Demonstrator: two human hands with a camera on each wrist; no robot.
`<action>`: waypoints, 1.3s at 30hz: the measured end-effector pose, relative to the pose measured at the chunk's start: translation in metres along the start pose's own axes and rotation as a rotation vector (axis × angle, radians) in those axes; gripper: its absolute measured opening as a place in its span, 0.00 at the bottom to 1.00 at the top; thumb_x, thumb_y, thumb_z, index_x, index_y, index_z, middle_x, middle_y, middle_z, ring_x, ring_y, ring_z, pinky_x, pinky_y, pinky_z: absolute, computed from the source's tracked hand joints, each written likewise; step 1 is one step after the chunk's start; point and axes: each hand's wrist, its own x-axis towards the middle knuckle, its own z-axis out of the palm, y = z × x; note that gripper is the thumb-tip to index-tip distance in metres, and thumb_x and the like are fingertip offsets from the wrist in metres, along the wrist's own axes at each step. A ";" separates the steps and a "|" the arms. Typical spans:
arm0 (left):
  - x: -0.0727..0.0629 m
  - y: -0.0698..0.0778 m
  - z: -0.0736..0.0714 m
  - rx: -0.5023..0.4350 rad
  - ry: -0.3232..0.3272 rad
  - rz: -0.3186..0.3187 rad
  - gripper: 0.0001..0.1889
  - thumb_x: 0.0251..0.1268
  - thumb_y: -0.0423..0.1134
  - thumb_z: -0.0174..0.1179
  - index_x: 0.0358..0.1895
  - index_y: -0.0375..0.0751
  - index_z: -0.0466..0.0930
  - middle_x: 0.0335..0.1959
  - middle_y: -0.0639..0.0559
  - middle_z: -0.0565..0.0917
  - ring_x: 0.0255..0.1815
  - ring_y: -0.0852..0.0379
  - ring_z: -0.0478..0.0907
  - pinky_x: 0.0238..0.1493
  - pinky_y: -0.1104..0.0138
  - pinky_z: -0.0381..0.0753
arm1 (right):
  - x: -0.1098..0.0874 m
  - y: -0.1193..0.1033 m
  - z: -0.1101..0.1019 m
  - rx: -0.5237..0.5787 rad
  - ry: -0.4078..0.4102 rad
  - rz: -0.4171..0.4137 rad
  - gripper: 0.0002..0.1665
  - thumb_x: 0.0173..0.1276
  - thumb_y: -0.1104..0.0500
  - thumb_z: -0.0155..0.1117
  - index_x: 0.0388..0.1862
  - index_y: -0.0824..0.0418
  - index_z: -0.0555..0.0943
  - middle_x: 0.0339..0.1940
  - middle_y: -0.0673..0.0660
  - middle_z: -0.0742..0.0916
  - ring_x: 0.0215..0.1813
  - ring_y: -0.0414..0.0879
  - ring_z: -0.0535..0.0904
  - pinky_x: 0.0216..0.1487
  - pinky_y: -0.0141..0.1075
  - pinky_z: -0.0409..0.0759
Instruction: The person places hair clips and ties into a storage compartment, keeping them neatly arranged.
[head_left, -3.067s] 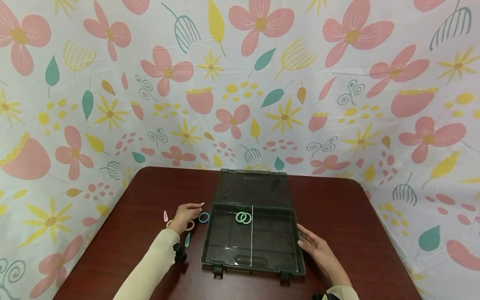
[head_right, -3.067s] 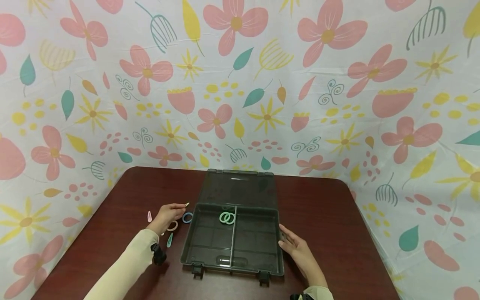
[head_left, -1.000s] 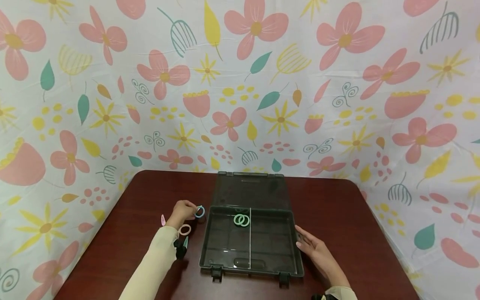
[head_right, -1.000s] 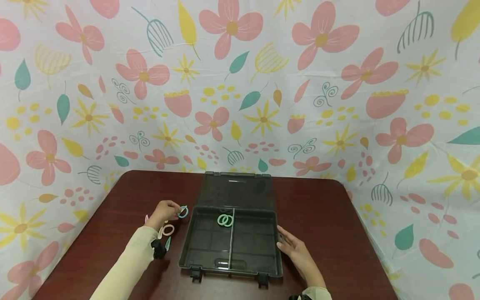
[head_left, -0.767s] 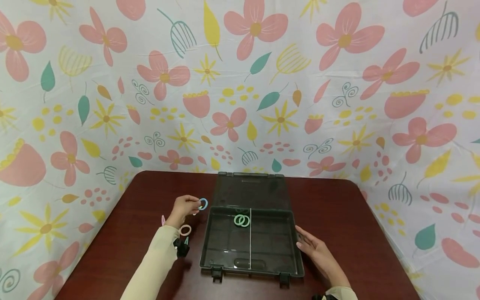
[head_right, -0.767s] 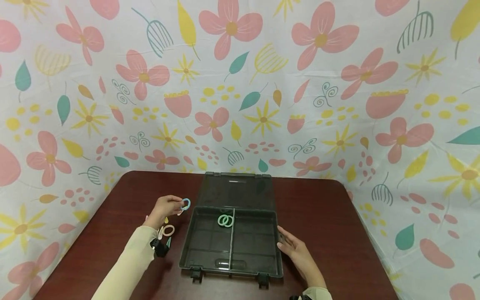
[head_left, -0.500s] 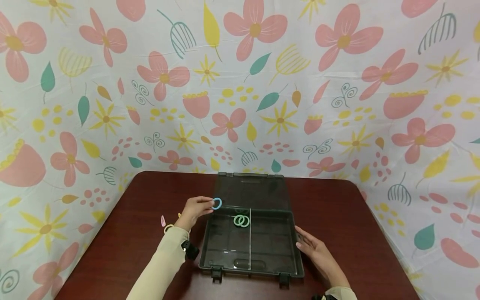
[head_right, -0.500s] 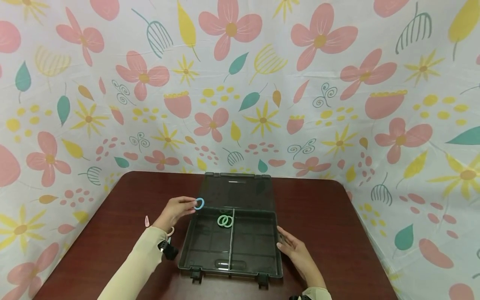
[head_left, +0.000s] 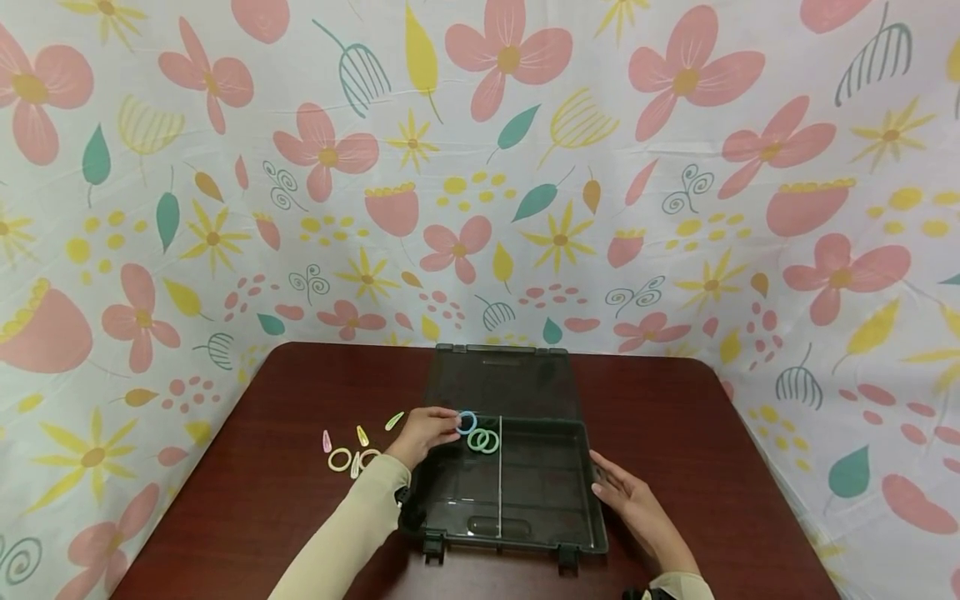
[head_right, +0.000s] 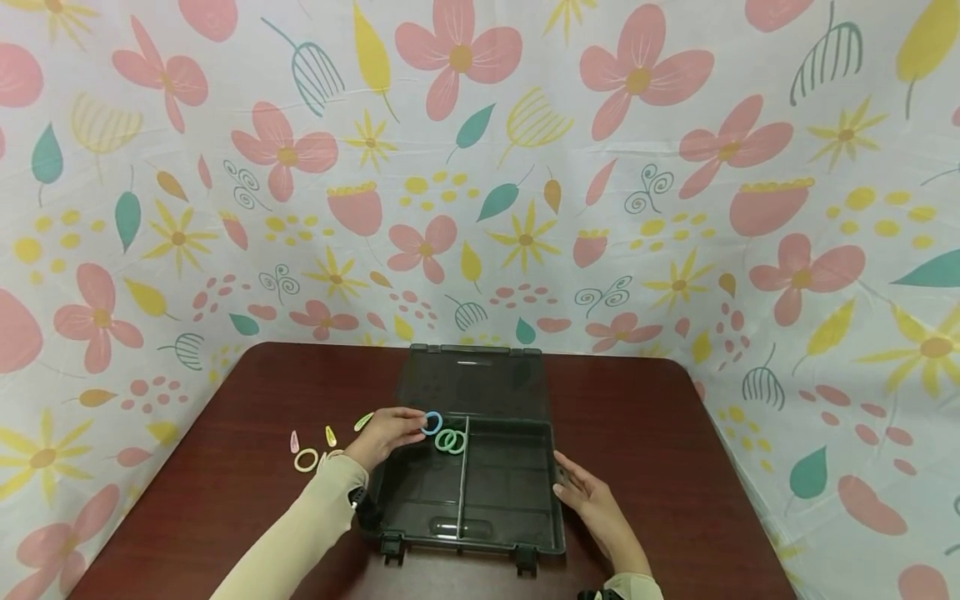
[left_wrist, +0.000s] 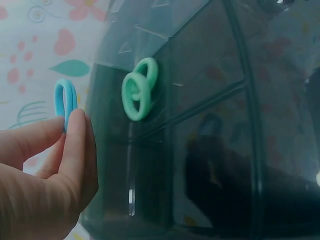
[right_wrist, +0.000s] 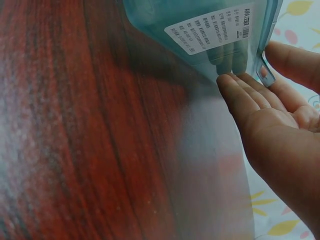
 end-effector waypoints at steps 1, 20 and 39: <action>0.000 -0.001 0.001 0.008 0.003 -0.009 0.12 0.62 0.21 0.59 0.49 0.21 0.79 0.42 0.38 0.80 0.41 0.46 0.83 0.44 0.61 0.85 | 0.000 0.000 0.000 -0.001 0.000 0.000 0.36 0.73 0.58 0.57 0.76 0.56 0.58 0.78 0.61 0.55 0.77 0.58 0.47 0.71 0.55 0.59; 0.008 -0.013 0.012 0.115 0.054 -0.074 0.10 0.59 0.17 0.57 0.44 0.17 0.77 0.35 0.36 0.80 0.32 0.51 0.82 0.48 0.54 0.83 | 0.001 0.001 0.001 -0.008 0.012 -0.002 0.35 0.73 0.59 0.57 0.76 0.56 0.58 0.78 0.61 0.54 0.77 0.59 0.45 0.72 0.57 0.57; 0.009 -0.014 0.013 0.212 0.082 -0.062 0.07 0.58 0.18 0.57 0.40 0.18 0.76 0.30 0.40 0.80 0.38 0.45 0.84 0.46 0.57 0.84 | 0.001 0.002 0.001 -0.003 0.019 -0.006 0.36 0.73 0.58 0.57 0.76 0.56 0.58 0.78 0.62 0.55 0.77 0.60 0.45 0.72 0.57 0.56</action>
